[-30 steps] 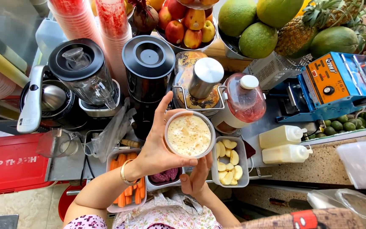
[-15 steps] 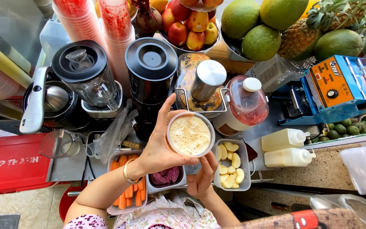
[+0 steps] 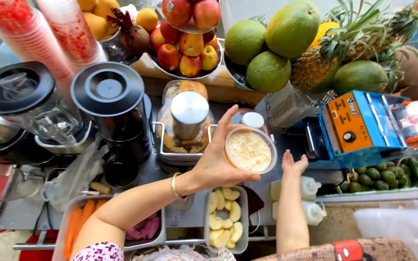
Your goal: Preparing and blending various fruit and vegetable juices at a stall, including dragon fruit and carrot juices.
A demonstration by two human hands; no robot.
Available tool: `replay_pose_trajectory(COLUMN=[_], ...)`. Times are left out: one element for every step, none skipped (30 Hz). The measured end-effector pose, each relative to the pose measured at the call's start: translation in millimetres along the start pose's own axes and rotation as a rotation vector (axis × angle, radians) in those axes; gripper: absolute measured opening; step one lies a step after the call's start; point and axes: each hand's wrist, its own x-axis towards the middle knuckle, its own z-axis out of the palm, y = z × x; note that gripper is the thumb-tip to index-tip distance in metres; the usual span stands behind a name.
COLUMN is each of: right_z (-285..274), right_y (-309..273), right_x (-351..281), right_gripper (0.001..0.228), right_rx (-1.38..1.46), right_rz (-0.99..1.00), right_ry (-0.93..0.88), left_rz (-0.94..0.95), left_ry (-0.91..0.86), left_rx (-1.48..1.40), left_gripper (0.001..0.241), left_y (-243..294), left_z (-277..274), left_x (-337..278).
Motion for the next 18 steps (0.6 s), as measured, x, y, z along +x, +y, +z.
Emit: replay_pose_trajectory(right_z=[2.9,-0.5,17.4,32.0,46.6,50.3,53.7,52.2,51.0,50.2,49.8,35.2,20.4,5.7,10.2,9.5,8.9,22.0], right_y=[0.1,1.0,0.2,1.1,2.7,2.2,2.7,2.6,2.8,5.4,7.9,14.6,21.8,26.3,22.9,21.5,20.9,17.6], right_x=[26.2,48.9,38.0,24.7,10.9,12.4,13.6,12.3,12.4,11.3,9.5,39.3,68.5,98.8,99.1,96.9,94.6,70.5], right_gripper=[0.078,0.08,0.08,0.079,0.08,0.08,0.078,0.077,0.077,0.079,0.083,0.083,0.078,0.075,0.075,0.069,0.063,0.063], right_rx=[0.052,0.101,0.095,0.114,0.132,0.127,0.132,0.137,0.133,0.137,0.14,0.153,0.134,0.112,0.123,0.153,0.181,0.184], right_rz=[-0.001,-0.002,0.003,-0.09,-0.184,-0.179,-0.226,-0.276,-0.274,-0.293,-0.312,-0.313,-0.307,-0.303,-0.306,-0.271,-0.236,-0.231], right_ry=[0.053,0.116,0.11,0.203,0.295,0.299,0.396,0.499,0.509,0.521,0.533,0.544,0.544,0.542,0.55,0.409,0.268,0.279], left_rz=[0.023,0.039,0.041,0.09,0.14,0.133,0.148,0.159,0.148,0.177,0.207,0.205,0.243,0.284,0.284,0.285,0.287,0.278], left_ry=[0.032,0.062,0.071,0.106,0.141,0.145,0.171,0.192,0.192,0.219,0.245,0.228,0.246,0.268,0.254,0.25,0.247,0.239], left_rx=[0.016,0.028,0.032,-0.009,-0.05,-0.047,-0.067,-0.091,-0.09,0.034,0.158,0.157,0.181,0.203,0.199,0.217,0.235,0.239], left_gripper=[0.141,0.14,0.14,0.141,0.141,0.141,0.14,0.138,0.138,0.137,0.137,0.137,0.136,0.134,0.134,0.134,0.134,0.134], left_y=[-11.6,-23.2,-34.4,-45.0,-55.7,-61.2,-67.0,-73.3,-77.5,-81.0,-84.1,-89.9,-95.5,-101.3,-106.3,-113.0,-119.9,-126.3], left_z=[17.8,34.8,50.6,65.3,79.0,87.6,95.4,104.0,109.2,113.7,118.2,122.0,125.9,131.1,135.4,138.6,141.2,144.5], left_x=[22.7,42.6,67.2,90.8,114.0,137.1,159.5,179.7,197.6,216.2,234.6,247.2,259.4,271.8,279.7,284.3,288.6,290.4])
